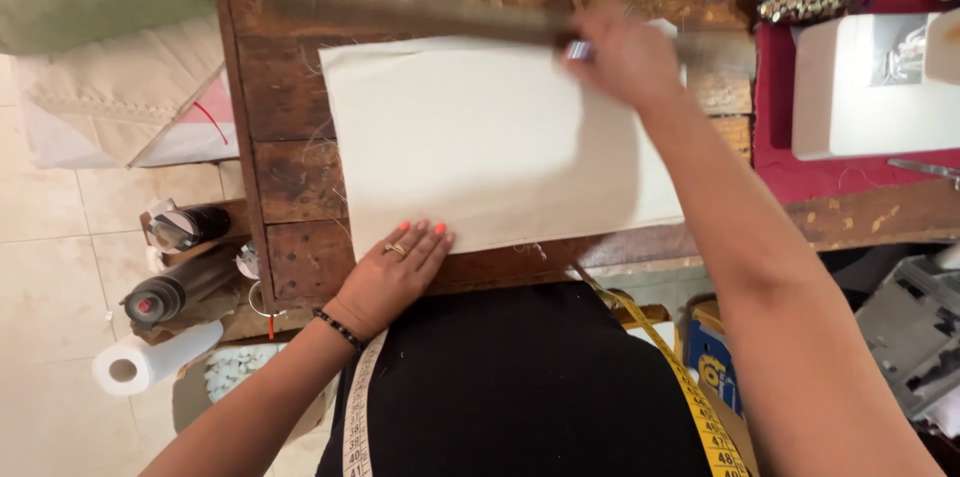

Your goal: Measuring and marking lines on fabric pieces using a ruler, pen, and measuring tape on a workbench.

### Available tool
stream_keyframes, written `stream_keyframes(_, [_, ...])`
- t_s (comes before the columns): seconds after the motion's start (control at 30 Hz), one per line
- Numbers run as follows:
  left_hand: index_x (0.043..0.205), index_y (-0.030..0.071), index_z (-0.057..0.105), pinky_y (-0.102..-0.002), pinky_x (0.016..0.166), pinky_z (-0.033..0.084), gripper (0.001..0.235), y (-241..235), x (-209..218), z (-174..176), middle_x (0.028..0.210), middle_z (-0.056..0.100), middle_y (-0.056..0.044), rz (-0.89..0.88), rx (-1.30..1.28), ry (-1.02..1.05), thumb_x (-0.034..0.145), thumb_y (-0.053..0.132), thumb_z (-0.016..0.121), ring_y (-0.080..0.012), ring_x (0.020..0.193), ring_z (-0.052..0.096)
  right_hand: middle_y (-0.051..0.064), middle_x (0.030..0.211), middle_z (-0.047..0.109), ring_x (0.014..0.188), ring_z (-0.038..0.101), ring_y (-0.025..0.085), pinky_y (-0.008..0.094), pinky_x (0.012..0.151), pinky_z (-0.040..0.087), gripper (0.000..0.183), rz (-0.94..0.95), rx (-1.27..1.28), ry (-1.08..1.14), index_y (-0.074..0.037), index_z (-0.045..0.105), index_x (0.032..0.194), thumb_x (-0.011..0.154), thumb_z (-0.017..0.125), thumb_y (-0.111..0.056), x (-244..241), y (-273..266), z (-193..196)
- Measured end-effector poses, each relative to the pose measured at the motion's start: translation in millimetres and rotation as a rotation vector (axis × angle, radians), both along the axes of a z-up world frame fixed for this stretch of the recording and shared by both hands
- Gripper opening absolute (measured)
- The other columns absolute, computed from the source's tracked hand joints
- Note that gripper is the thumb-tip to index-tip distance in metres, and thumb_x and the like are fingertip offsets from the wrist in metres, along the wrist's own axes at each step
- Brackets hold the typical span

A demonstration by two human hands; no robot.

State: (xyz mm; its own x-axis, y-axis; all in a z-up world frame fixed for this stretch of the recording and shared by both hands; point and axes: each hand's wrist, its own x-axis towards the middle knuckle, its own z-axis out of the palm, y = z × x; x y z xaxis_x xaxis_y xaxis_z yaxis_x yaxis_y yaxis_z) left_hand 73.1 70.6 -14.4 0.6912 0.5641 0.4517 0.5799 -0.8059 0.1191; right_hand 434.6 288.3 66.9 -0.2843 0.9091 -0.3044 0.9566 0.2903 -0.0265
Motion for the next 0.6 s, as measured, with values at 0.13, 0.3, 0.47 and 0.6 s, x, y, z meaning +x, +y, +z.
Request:
stream_keyframes(0.13, [0.123, 0.011, 0.072, -0.041, 0.103, 0.055, 0.026, -1.6, -9.1, 15.2, 0.120, 0.075, -0.011, -0.002, -0.066, -0.012, 0.101, 0.012, 0.059, -0.0274, 0.112, 0.071, 0.004, 0.127, 0.059, 0.103, 0.072, 0.033, 0.050, 0.080, 0.061, 0.066, 0.052, 0.449, 0.110, -0.028, 0.056, 0.149, 0.090, 0.082, -0.037, 24.1, -32.1, -45.6])
stream_keyframes(0.3, [0.124, 0.013, 0.071, -0.035, 0.088, 0.059, 0.026, 15.7, -24.5, 53.1, 0.106, 0.075, -0.004, 0.102, -0.237, -0.046, 0.102, 0.009, 0.058, -0.0222, 0.103, 0.073, 0.000, 0.124, 0.065, 0.116, 0.065, 0.023, 0.040, 0.072, 0.062, 0.066, 0.456, 0.105, 0.250, -0.024, 0.056, 0.139, 0.080, 0.079, -0.040, -41.3, -185.4, -12.5])
stream_keyframes(0.47, [0.122, 0.018, 0.071, -0.033, 0.091, 0.056, 0.025, 52.5, -59.8, 99.7, 0.107, 0.073, 0.001, 0.164, -0.317, -0.008, 0.103, 0.012, 0.057, -0.0198, 0.106, 0.072, -0.008, 0.090, 0.062, 0.081, 0.063, 0.017, 0.033, 0.069, 0.052, 0.024, 0.119, 0.488, -0.028, -0.037, 0.069, 0.114, 0.090, 0.068, -0.037, 66.6, -189.2, -3.0])
stream_keyframes(0.6, [0.126, 0.010, 0.070, -0.039, 0.079, 0.060, 0.030, 69.0, -75.2, 215.8, 0.111, 0.077, -0.010, 0.078, -0.541, -0.169, 0.098, 0.004, 0.059, -0.0264, 0.094, 0.072, 0.002, 0.111, 0.077, 0.107, 0.071, 0.021, 0.034, 0.096, 0.053, 0.019, -0.127, 0.263, 0.518, -0.013, 0.079, 0.109, 0.091, 0.081, -0.010, 72.0, -198.9, 116.4])
